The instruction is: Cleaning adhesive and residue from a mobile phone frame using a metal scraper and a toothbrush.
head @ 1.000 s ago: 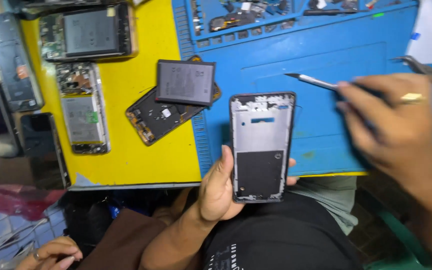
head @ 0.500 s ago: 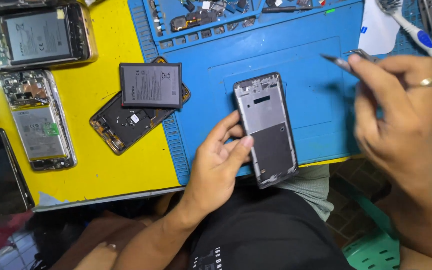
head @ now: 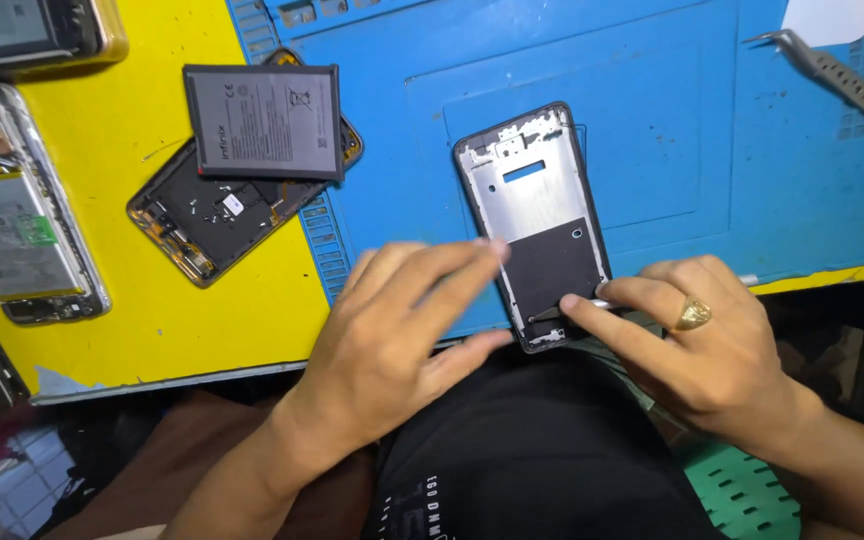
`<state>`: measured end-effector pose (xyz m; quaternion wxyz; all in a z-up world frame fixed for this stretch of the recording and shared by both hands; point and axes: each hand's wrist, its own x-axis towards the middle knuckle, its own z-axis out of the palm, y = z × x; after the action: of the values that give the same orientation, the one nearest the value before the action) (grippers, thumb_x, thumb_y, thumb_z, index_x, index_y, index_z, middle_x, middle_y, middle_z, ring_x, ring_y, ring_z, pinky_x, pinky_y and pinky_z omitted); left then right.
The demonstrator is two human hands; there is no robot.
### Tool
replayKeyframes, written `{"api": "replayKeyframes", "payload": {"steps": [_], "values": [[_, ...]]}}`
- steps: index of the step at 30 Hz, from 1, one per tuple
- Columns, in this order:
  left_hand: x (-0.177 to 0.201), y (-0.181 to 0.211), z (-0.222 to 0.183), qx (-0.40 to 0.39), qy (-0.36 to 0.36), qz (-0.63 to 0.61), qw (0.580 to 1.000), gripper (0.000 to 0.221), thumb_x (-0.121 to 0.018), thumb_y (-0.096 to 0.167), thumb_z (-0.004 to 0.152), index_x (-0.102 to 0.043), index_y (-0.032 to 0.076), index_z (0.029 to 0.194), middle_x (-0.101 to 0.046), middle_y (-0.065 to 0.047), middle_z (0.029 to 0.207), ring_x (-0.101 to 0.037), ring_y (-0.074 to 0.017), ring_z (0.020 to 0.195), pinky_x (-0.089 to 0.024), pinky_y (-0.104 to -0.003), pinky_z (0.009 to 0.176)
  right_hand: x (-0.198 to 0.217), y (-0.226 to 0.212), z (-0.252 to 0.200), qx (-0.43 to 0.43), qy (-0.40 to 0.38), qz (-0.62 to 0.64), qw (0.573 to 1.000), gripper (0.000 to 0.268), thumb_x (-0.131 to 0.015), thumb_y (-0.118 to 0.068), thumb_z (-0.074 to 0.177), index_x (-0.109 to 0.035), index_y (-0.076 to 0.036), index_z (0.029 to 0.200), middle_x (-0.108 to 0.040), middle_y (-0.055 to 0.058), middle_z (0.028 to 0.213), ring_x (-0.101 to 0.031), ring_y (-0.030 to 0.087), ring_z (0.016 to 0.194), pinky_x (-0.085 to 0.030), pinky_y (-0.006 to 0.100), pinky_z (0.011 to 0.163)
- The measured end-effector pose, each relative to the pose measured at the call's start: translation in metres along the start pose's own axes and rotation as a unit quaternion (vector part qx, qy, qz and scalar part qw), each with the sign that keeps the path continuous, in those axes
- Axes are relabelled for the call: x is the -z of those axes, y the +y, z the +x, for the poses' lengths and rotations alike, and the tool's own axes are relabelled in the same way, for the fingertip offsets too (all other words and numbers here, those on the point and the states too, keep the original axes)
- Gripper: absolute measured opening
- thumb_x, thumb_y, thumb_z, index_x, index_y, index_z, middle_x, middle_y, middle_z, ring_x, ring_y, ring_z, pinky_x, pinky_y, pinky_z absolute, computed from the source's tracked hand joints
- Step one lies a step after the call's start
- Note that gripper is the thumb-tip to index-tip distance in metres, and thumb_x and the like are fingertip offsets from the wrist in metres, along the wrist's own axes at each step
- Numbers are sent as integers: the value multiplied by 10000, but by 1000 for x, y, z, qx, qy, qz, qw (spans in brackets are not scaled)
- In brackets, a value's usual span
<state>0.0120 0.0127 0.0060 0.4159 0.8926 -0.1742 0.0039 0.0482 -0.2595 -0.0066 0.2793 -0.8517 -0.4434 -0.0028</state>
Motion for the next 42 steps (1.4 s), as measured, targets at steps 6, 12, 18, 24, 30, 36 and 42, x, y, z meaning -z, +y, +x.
{"api": "replayKeyframes", "payload": {"steps": [6,12,18,24,30,36,42], "values": [[-11,-20,6,-103,-98,154,978,661,-969,470,853,-649,167,1346,-560,-58,1498,-498,-340,1424,-365,-592,1143,-6,-7,4,36,-5,-2,999,240,-524,-66,1020,-718,-1,1145,-699,135,1064,-573,293,788,-441,420,657],[-9,-24,15,-141,-82,143,976,595,-978,500,855,-725,123,1239,-622,-78,1415,-519,-355,1391,-392,-619,1119,-9,-10,-1,37,-2,-22,999,202,-605,-131,1008,-735,-59,1145,-702,116,1022,-570,277,751,-414,406,619],[-7,-23,19,-154,-70,140,976,520,-906,521,924,-731,117,1201,-661,-98,1356,-549,-382,1353,-380,-683,1100,-9,-10,1,46,6,-40,998,140,-694,-118,990,-738,-59,1109,-693,89,982,-544,267,712,-401,398,600],[-8,-25,18,-160,-69,157,972,530,-912,563,933,-735,161,1229,-640,-81,1392,-547,-369,1361,-386,-704,1086,-10,-10,0,49,10,-31,998,140,-708,-97,980,-743,-50,1108,-701,86,974,-544,257,707,-410,391,611],[-8,-24,19,-161,-66,158,972,541,-926,567,917,-743,156,1218,-650,-82,1373,-551,-364,1351,-391,-705,1076,-10,-11,-2,45,5,-36,998,152,-687,-122,990,-744,-67,1121,-701,76,988,-547,258,716,-412,394,617],[-9,-25,20,-168,-58,158,971,535,-907,576,925,-749,149,1205,-670,-80,1343,-563,-366,1336,-401,-702,1056,-12,-19,0,30,18,-45,998,132,-724,-133,975,-752,-52,1076,-722,83,992,-546,245,721,-424,394,621],[-9,-25,20,-169,-59,156,971,526,-904,566,926,-748,147,1202,-672,-71,1336,-560,-359,1338,-393,-700,1061,-15,-20,3,23,51,-64,996,106,-734,-94,975,-760,-29,1053,-745,75,995,-542,242,681,-415,380,613]]}}
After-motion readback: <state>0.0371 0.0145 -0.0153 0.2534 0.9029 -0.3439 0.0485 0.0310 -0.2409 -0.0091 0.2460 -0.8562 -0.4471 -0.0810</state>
